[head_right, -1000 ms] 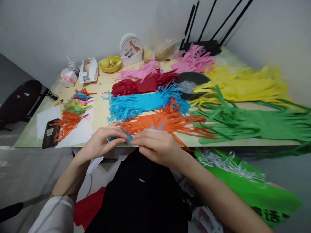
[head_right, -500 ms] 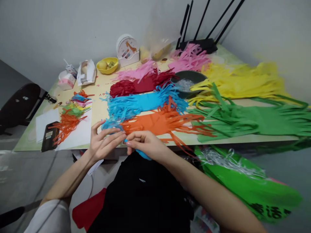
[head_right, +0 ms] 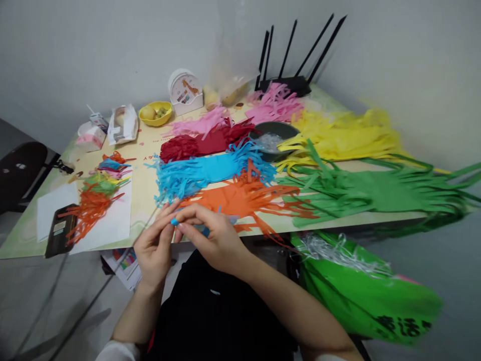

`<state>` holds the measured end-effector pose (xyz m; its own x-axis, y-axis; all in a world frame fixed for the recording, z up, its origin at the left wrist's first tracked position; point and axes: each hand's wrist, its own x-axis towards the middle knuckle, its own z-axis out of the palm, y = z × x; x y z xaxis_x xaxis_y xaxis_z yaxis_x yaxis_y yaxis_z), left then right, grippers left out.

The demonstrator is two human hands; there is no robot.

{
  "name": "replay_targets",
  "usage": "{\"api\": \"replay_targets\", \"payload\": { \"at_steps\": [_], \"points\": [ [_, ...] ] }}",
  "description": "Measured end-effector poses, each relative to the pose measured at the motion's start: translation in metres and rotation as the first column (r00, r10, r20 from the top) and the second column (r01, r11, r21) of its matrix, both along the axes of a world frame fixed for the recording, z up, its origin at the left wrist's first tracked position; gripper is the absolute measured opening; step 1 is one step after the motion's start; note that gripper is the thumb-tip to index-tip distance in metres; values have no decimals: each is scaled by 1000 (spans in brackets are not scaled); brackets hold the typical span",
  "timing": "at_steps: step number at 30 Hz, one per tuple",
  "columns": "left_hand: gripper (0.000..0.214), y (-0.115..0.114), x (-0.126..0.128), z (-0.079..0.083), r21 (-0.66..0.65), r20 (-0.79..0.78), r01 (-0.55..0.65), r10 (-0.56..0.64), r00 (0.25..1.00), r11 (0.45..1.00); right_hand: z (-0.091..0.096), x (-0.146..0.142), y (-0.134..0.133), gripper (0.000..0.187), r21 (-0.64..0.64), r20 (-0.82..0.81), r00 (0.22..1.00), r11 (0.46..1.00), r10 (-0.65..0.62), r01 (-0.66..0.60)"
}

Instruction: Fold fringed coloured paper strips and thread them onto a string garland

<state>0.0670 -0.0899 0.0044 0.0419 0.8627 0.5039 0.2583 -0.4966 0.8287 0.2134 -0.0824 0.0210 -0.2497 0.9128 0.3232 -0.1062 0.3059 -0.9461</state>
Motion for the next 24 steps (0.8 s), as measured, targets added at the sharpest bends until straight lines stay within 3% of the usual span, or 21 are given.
{"api": "replay_targets", "payload": {
  "at_steps": [3,6,7,9,10,11,13,15,18,21,24],
  "points": [
    [18,3,6,-9,-88,100,-11,20,995,996,-8,-5,-2,1,126,163,969,978,-187,167],
    [14,5,7,-16,-119,180,-117,137,974,986,-12,2,7,9,336,307,934,939,-184,75],
    [14,4,5,-15,-115,207,-170,191,960,979,-11,12,17,10,396,355,916,918,-187,34],
    [15,-1,-3,-12,-86,274,-247,262,925,965,-7,46,51,13,438,454,840,895,-297,80],
    [14,-5,-7,-9,-76,303,-245,256,918,967,-4,68,75,15,404,517,748,889,-417,215],
    [13,-9,-11,-6,-75,322,-202,216,922,976,-3,93,101,19,358,600,585,837,-546,415],
    [12,-15,-16,-4,-126,316,-49,87,945,991,-5,141,157,27,335,672,410,747,-616,574],
    [14,-17,-14,-6,-263,276,61,15,961,963,-15,176,203,17,234,827,294,770,-479,594],
    [16,-8,-3,-14,-484,248,56,76,966,873,-40,198,243,10,87,934,246,834,-258,545],
    [21,6,9,-21,-591,330,65,167,929,804,-62,201,253,19,-7,972,208,866,-112,500],
    [24,17,15,-24,-644,466,136,245,850,753,-72,204,254,17,-44,983,178,876,-48,480]
  ]
}}
